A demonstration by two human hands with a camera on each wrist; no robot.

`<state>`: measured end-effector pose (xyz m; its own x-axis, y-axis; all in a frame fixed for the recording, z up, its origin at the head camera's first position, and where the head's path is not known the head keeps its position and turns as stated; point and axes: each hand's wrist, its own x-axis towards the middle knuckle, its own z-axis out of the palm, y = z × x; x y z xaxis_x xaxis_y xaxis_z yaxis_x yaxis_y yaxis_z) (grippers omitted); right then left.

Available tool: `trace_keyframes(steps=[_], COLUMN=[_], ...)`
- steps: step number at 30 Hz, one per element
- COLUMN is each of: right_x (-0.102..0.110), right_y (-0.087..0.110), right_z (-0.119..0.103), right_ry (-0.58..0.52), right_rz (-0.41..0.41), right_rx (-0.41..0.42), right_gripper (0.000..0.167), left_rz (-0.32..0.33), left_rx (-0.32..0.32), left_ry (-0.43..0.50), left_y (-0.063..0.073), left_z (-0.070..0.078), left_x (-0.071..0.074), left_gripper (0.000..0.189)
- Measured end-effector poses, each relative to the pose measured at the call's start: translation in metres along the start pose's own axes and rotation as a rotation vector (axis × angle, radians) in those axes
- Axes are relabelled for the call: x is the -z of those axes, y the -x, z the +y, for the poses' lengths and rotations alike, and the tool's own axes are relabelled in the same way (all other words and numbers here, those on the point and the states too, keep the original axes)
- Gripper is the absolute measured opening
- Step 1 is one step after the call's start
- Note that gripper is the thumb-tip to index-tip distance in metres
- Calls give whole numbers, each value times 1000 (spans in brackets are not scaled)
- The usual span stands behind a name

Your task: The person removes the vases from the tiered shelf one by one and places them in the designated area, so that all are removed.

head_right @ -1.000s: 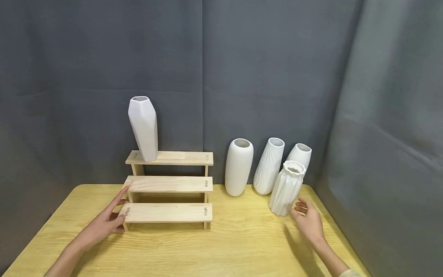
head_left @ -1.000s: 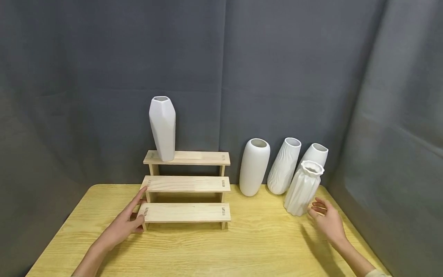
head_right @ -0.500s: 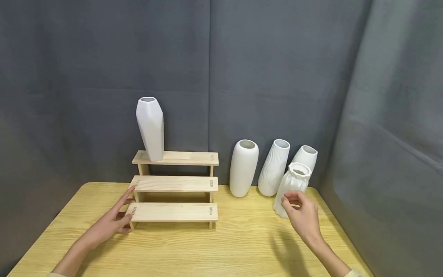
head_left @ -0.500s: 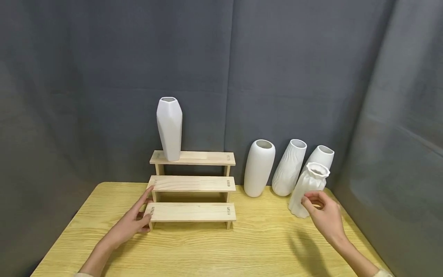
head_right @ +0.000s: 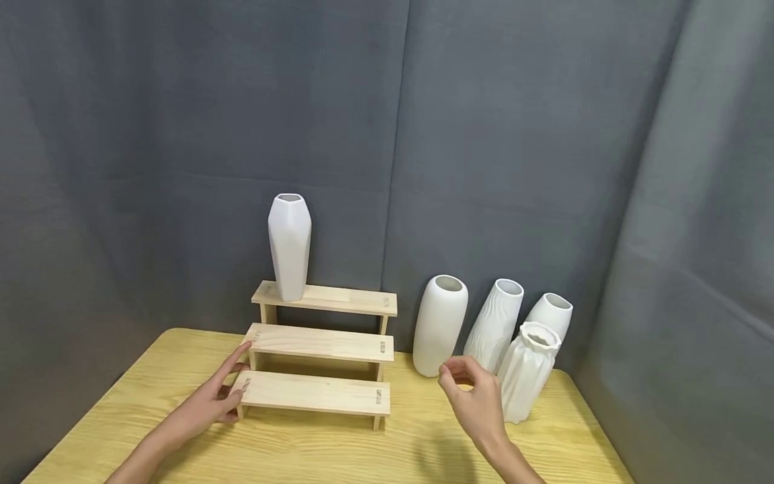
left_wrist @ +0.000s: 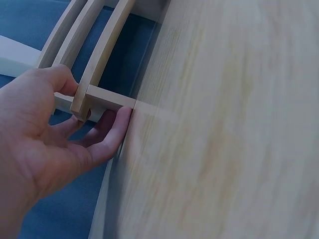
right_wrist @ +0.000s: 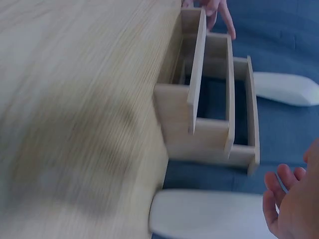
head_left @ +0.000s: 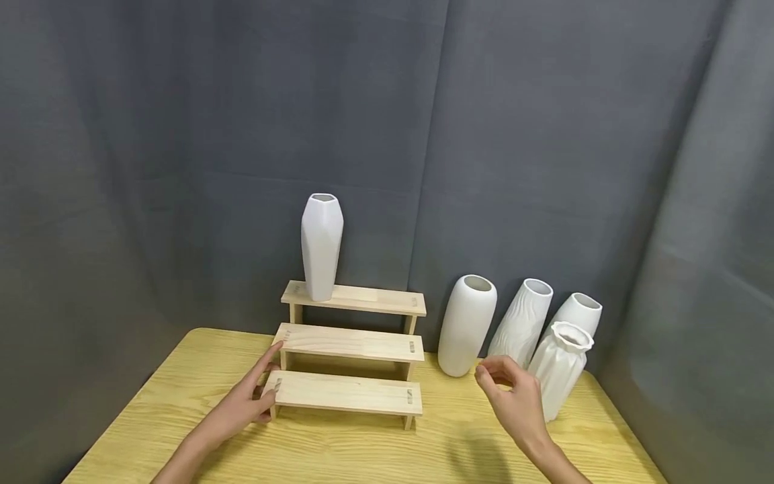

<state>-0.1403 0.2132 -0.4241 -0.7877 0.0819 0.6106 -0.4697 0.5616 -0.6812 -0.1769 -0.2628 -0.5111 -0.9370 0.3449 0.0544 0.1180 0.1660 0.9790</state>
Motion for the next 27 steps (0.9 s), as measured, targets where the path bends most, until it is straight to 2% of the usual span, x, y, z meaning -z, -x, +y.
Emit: trace_keyframes(steps=[9, 13, 22, 27], right_x=[-54, -73, -104, -119], right_y=[-15, -21, -38, -52], right_z=[-28, -41, -63, -74], right_ry=[-114, -155, -152, -141], right_rz=[-135, -173, -240, -272], right_rx=[17, 51, 144, 163], right_gripper=[3, 7, 9, 14], left_rz=[30, 30, 36, 45], left_rx=[-39, -40, -60, -55], left_ry=[-50, -51, -64, -80], left_y=[-1, 0, 0, 0], left_z=[-2, -2, -4, -5], left_x=[0, 0, -1, 2], left_gripper=[87, 88, 87, 88])
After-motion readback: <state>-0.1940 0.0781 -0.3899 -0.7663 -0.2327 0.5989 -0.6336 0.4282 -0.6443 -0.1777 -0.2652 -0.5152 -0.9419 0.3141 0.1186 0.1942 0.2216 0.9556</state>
